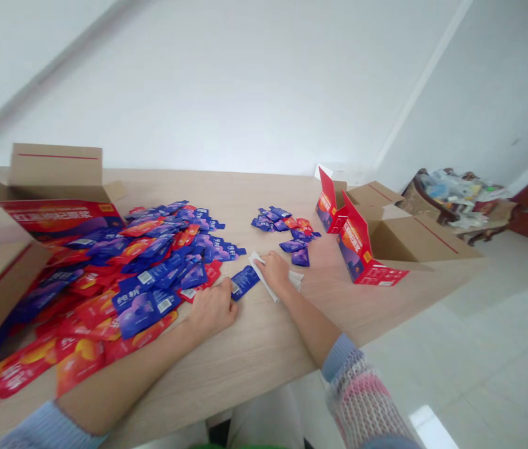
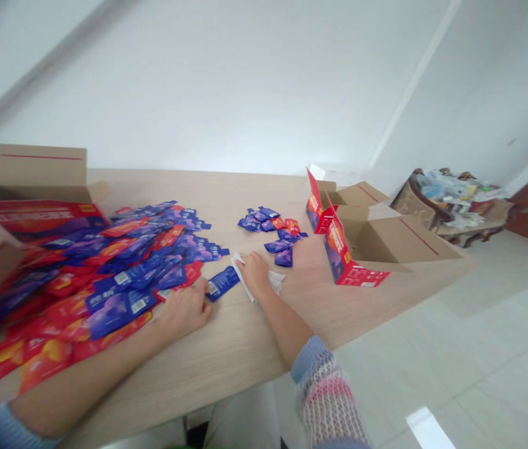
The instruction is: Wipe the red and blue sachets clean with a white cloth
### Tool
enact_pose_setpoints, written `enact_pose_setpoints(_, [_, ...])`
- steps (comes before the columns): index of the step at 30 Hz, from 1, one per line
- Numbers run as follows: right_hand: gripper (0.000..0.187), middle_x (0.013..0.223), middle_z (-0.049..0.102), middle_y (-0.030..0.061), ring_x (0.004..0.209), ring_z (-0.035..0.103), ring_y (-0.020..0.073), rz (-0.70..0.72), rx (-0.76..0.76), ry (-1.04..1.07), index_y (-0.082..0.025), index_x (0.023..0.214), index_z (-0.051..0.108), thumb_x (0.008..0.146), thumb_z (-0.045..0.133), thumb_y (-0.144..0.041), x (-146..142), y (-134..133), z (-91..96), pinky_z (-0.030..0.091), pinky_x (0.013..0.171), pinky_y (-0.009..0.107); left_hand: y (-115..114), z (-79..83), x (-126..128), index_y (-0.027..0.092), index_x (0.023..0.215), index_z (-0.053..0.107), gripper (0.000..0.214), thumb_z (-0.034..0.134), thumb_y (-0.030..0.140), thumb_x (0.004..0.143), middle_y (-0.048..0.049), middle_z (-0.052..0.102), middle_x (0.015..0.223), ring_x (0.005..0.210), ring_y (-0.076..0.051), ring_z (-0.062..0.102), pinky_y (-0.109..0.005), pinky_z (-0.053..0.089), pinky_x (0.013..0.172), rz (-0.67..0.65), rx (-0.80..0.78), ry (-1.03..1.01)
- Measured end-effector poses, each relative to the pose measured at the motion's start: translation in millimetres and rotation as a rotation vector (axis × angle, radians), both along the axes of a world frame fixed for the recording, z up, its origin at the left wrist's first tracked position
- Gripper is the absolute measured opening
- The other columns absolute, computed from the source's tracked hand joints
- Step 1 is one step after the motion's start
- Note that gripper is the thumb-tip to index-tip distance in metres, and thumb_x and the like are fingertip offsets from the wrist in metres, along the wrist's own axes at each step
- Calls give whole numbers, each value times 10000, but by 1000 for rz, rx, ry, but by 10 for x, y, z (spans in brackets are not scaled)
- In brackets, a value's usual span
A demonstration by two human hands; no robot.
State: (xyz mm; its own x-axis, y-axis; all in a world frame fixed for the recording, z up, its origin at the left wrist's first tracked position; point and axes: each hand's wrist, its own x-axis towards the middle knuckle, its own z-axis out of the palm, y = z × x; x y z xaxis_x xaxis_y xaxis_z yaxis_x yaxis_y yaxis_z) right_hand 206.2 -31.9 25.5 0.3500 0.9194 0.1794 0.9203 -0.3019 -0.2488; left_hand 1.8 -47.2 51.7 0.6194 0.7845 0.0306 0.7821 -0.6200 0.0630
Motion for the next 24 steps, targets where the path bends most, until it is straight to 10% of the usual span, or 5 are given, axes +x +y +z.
enact_pose_setpoints(15, [237, 854, 643, 19, 753, 570, 131, 636, 35, 140, -193, 696, 657, 849, 587, -360, -402, -195, -54, 364, 684, 209, -56, -148, 134, 74, 1146, 387, 424, 511, 254, 783, -171, 647, 942, 844, -299, 663, -351, 498, 662, 165, -45, -111])
enact_pose_setpoints(24, [467, 937, 672, 107, 881, 627, 221, 99, -85, 9, -187, 848, 714, 841, 492, -599, -89, 40, -71, 401, 673, 255, -81, -273, 200, 56, 1099, 474, 270, 343, 101, 868, -188, 643, 906, 827, -288, 663, -362, 501, 654, 63, 76, -28])
